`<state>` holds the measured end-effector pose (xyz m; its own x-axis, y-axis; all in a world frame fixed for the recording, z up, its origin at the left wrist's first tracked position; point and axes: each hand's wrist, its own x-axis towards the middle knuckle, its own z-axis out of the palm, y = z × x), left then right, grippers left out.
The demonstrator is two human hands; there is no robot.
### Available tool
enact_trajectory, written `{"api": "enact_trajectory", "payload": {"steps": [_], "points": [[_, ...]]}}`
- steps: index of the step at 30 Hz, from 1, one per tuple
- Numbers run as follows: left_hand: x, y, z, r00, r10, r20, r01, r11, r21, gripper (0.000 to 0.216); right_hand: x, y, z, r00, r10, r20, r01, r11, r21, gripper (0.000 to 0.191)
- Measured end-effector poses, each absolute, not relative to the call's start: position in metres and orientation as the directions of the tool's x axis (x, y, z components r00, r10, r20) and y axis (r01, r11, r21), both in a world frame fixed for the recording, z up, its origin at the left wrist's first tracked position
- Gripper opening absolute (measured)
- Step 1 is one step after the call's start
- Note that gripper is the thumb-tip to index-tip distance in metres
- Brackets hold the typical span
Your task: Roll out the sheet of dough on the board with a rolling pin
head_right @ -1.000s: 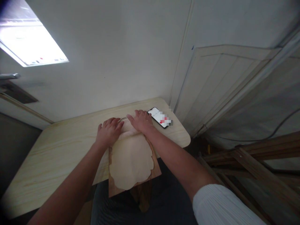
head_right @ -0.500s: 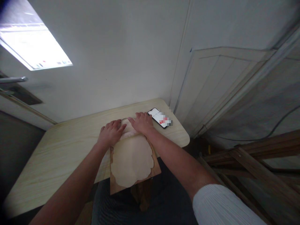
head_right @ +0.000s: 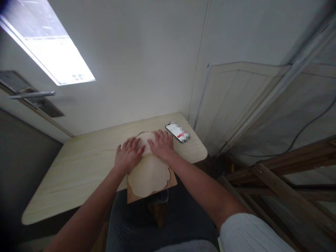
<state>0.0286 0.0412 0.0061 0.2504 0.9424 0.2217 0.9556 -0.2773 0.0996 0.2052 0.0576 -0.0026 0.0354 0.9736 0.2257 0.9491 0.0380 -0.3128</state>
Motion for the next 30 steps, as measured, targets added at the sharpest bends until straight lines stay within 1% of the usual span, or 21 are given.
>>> {"api": "enact_trajectory", "payload": {"steps": [8,12,17,24,27,30], "points": [[0.032,-0.007,0.006,0.253,0.94,0.23,0.953,-0.283,0.108,0.056,0.208,0.006,-0.011,-0.005,0.958,0.287,0.958,0.086,-0.273,0.058],[0.031,-0.032,0.001,0.266,0.93,0.252,0.944,-0.304,0.128,0.054,0.212,-0.022,-0.018,-0.022,0.958,0.287,0.955,0.105,-0.276,0.061],[0.028,-0.053,-0.003,0.283,0.915,0.288,0.93,-0.335,0.15,0.043,0.216,-0.049,-0.021,-0.051,0.956,0.289,0.945,0.14,-0.297,0.063],[0.023,-0.053,-0.001,0.296,0.901,0.319,0.912,-0.365,0.186,0.032,0.227,-0.056,-0.013,-0.117,0.951,0.285,0.908,0.219,-0.357,0.045],[0.023,-0.045,0.004,0.329,0.889,0.318,0.896,-0.401,0.192,0.029,0.232,-0.048,-0.003,-0.159,0.946,0.281,0.896,0.258,-0.361,0.034],[0.024,-0.032,0.016,0.371,0.874,0.314,0.873,-0.444,0.203,0.028,0.237,-0.032,0.011,-0.205,0.951,0.232,0.896,0.277,-0.346,0.021]]}}
